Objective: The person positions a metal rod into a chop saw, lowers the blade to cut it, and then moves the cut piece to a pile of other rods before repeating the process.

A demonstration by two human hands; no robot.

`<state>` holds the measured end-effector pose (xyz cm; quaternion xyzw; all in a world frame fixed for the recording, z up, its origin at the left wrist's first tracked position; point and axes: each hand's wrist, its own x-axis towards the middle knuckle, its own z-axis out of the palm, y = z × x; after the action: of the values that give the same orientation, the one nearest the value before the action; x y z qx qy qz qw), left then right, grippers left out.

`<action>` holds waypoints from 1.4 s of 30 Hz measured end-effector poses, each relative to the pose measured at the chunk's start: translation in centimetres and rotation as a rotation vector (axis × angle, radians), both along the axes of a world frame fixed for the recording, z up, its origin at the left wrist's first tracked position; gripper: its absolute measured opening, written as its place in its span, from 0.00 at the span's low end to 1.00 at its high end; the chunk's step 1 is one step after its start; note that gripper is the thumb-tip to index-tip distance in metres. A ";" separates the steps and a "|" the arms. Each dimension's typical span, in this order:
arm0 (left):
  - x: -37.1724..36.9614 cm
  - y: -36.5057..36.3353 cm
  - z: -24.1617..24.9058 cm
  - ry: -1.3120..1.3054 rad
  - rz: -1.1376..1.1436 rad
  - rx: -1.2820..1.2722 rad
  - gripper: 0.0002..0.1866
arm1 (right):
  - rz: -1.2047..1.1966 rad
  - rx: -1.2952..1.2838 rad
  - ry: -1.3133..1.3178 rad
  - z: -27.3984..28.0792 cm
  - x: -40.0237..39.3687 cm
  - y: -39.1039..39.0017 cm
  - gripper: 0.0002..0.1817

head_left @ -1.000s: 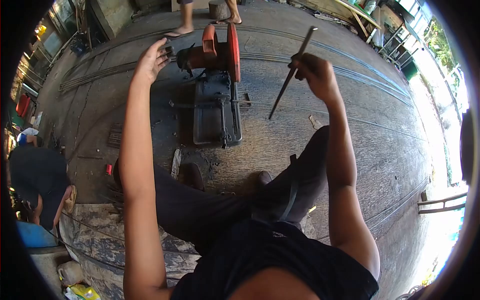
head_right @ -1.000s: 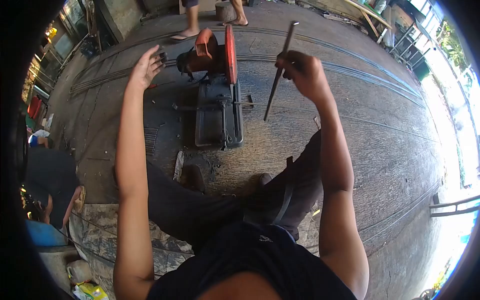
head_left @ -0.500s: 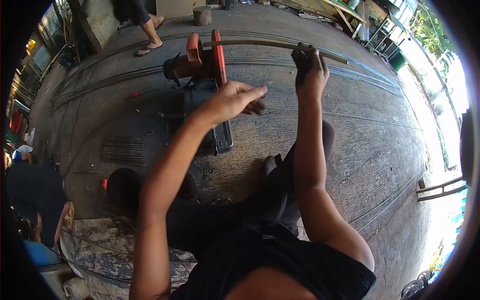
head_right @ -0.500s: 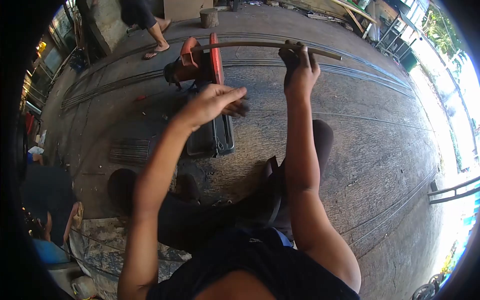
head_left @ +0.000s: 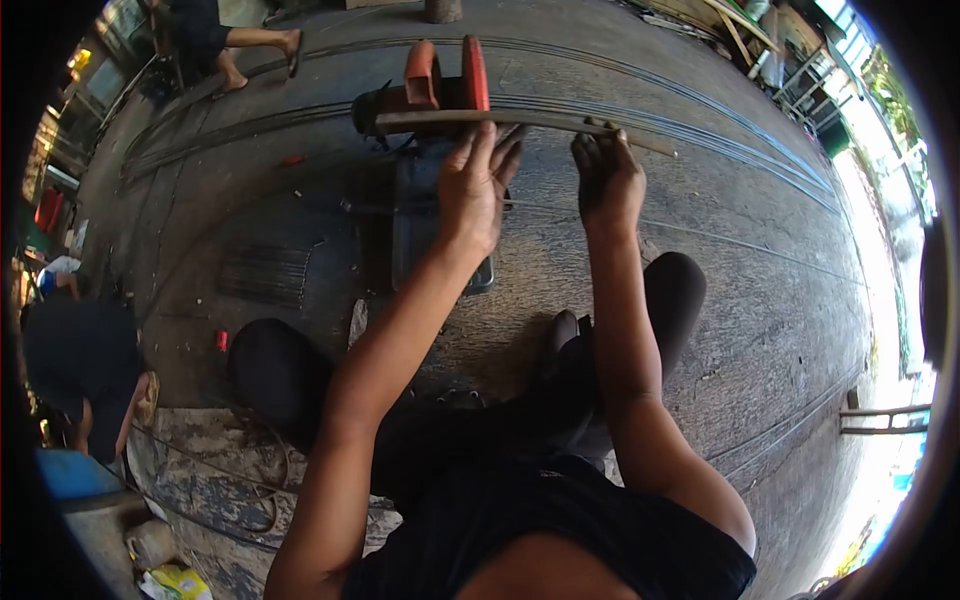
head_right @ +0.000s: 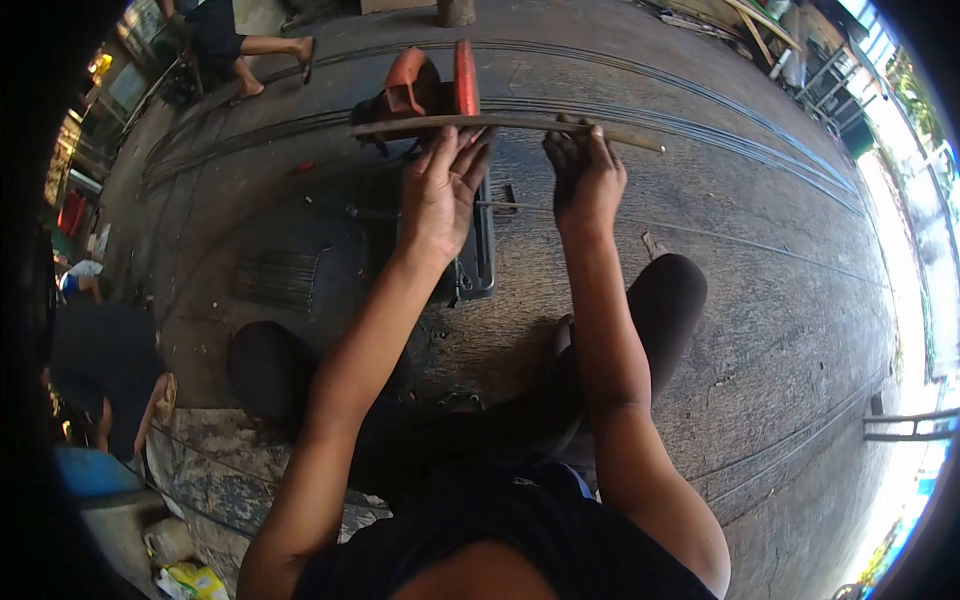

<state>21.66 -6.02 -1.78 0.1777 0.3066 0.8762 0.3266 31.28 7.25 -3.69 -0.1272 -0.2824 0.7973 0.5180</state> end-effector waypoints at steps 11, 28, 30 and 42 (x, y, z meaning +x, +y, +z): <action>0.1 -0.1 0.2 -0.060 0.085 0.030 0.16 | 0.060 -0.125 0.021 -2.0 0.0 1.5 0.13; 0.4 -0.6 0.0 0.096 0.158 0.047 0.11 | 0.072 -0.273 0.028 -2.4 -0.1 0.9 0.07; 0.4 -0.6 -0.1 0.095 0.162 0.052 0.11 | 0.075 -0.288 0.033 -2.6 -0.1 1.0 0.07; 0.5 -0.9 0.1 0.113 0.186 0.035 0.08 | 0.146 -0.345 0.082 -3.1 -0.4 1.1 0.06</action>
<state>22.13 -6.89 -1.72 0.2034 0.3246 0.8964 0.2230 30.88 8.39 -6.80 -0.1608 -0.1288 0.8739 0.4402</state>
